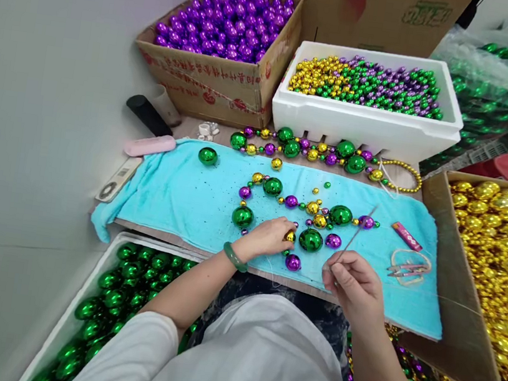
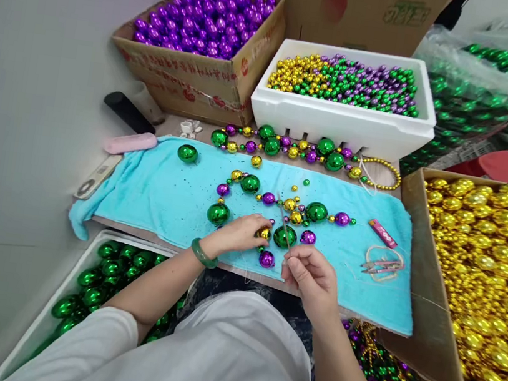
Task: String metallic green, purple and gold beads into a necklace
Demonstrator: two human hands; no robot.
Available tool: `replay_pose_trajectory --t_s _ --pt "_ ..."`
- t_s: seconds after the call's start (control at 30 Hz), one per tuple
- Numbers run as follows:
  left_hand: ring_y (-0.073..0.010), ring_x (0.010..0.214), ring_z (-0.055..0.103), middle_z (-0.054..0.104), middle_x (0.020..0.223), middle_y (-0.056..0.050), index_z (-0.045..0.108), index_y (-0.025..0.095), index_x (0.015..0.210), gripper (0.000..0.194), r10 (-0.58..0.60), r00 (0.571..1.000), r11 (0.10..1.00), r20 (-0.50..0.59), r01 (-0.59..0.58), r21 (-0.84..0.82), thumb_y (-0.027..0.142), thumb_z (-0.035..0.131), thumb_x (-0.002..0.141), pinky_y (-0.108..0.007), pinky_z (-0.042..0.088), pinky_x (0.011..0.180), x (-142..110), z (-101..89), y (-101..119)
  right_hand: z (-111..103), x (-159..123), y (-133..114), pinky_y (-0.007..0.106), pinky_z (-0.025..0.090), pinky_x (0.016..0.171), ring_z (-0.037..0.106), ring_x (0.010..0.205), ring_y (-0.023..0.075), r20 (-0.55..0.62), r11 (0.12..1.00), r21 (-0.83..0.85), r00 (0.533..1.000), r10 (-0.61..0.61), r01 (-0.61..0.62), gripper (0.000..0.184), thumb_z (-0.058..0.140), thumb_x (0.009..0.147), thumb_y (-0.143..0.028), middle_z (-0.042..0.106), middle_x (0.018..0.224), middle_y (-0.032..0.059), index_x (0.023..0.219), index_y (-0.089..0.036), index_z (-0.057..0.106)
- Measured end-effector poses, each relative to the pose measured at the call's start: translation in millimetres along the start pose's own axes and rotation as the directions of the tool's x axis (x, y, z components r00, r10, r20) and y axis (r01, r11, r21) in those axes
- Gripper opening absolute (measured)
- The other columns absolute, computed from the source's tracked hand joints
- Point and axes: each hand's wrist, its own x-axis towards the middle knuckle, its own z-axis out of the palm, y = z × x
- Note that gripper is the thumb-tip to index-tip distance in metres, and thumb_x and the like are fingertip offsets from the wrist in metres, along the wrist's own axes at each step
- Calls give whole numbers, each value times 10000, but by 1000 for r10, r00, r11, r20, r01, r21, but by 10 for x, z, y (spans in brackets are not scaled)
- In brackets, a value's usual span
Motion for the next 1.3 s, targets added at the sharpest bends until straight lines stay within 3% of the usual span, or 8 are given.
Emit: replay_pose_trajectory --t_s 0.1,0.13,0.2,0.3,0.43,0.63,0.73,1.3 --pt "-228 948 636 663 1076 -77 628 204 1059 334 -101 968 906 -228 -5 -423 240 726 742 -365 497 861 -13 -117 -54 26 29 77 228 340 414 482 469 116 -28 998 -57 999 26 -27 258 672 827 -455 594 568 7 811 -202 622" --pt "-203 893 648 668 1041 -63 627 207 1041 316 -182 947 792 -264 -18 -610 253 726 745 -335 510 803 -19 -171 -68 36 37 103 229 340 414 469 459 113 -33 996 -79 999 38 -41 268 671 821 -464 583 550 1 815 -200 623" --pt "-167 797 667 678 966 -48 629 194 1020 307 -327 917 442 -228 -65 -894 255 736 739 -275 515 692 -36 -285 -87 53 47 154 234 346 418 450 445 110 -28 991 -115 998 65 -68 282 666 811 -474 558 521 -12 832 -195 633" --pt "-139 728 680 694 900 -48 647 170 1029 309 -378 915 23 -140 -142 -990 195 730 733 -225 518 627 -81 -434 -94 69 52 213 245 358 434 447 444 113 -24 986 -142 996 87 -90 295 658 804 -475 534 504 -20 867 -187 655" --pt "-130 736 689 707 868 -41 663 160 1037 262 -391 910 -195 -136 -226 -954 125 640 779 -216 550 673 -131 -535 -77 93 71 235 249 355 447 444 447 114 -17 984 -150 995 99 -101 291 661 798 -463 529 495 -22 876 -183 664" --pt "-144 758 684 716 813 -57 655 142 862 59 -545 837 -313 -58 -266 -912 152 611 825 -253 557 710 -124 -570 -50 154 70 278 241 323 430 405 434 107 43 975 -178 989 144 -134 317 655 796 -497 481 479 -32 826 -182 658" --pt "-119 672 651 706 783 -43 646 151 836 39 -553 832 -340 -38 -266 -902 174 629 810 -246 545 662 -125 -570 -34 187 53 348 247 325 432 408 438 111 49 968 -207 987 155 -142 318 647 803 -499 479 482 -32 825 -182 659" --pt "-143 773 691 687 755 -39 620 147 803 34 -545 832 -327 -100 -321 -889 149 624 769 -245 572 737 -176 -555 48 213 76 395 245 319 436 410 428 108 -1 965 -222 990 140 -137 267 637 787 -444 478 467 -41 818 -179 648"
